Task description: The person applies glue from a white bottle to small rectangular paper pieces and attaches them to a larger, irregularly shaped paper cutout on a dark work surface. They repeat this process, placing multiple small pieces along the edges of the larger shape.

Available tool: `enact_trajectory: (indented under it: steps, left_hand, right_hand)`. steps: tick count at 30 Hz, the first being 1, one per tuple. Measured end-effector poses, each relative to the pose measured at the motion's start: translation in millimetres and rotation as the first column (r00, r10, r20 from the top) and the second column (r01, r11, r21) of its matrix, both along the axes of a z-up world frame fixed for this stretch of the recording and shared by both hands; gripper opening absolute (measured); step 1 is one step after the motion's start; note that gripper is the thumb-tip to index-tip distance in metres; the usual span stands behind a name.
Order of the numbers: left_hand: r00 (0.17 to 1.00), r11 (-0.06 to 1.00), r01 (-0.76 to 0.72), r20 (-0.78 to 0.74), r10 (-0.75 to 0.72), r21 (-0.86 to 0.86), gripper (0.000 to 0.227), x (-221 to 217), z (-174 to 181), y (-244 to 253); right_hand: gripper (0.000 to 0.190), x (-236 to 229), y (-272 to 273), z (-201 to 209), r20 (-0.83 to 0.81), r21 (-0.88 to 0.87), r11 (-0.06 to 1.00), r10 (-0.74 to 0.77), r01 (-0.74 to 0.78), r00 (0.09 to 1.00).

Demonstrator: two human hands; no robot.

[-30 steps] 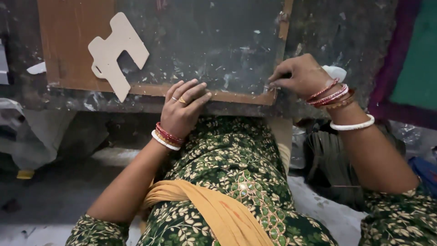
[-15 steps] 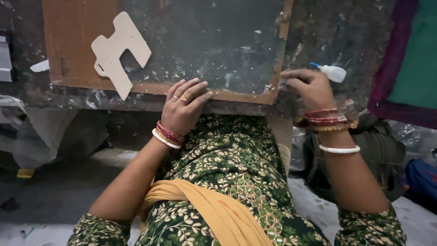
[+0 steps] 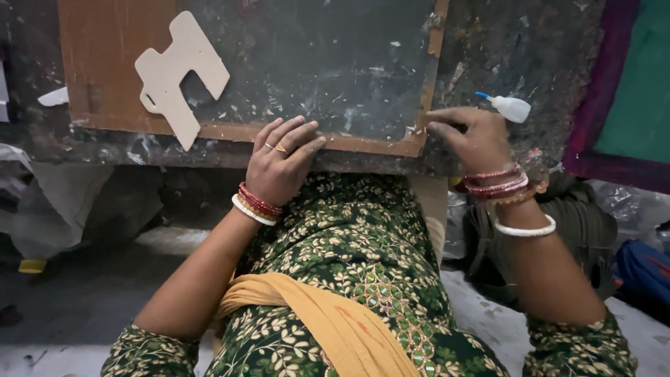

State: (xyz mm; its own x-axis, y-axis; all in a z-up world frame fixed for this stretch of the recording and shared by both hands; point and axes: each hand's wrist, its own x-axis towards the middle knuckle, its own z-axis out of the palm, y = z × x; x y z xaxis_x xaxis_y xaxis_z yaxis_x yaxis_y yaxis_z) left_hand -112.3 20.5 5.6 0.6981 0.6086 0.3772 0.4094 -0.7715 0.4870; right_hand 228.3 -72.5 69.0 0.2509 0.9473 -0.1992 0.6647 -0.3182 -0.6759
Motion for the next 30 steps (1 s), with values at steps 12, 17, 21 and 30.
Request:
enact_trajectory:
  steps: [12, 17, 21, 30]
  left_hand:
    - [1.0, 1.0, -0.012, -0.008, 0.012, 0.004, 0.028, 1, 1, 0]
    - [1.0, 1.0, -0.013, -0.02, 0.013, 0.008, 0.028, 2, -1, -1]
    - [1.0, 1.0, -0.02, -0.024, 0.02, 0.01, 0.027, 3, -1, 0]
    - [1.0, 1.0, -0.013, -0.024, 0.013, 0.001, 0.027, 2, 1, 1]
  right_hand:
    - [0.021, 8, 8, -15, -0.153, -0.114, 0.986, -0.138, 0.122, 0.979]
    - [0.019, 9, 1, -25, -0.157, -0.06, 0.997, -0.051, 0.042, 0.986]
    - [0.02, 7, 3, -23, -0.104, -0.004, 0.998, -0.06, 0.06, 0.993]
    - [0.018, 2, -1, -20, -0.045, 0.06, 0.998, -0.027, 0.03, 0.999]
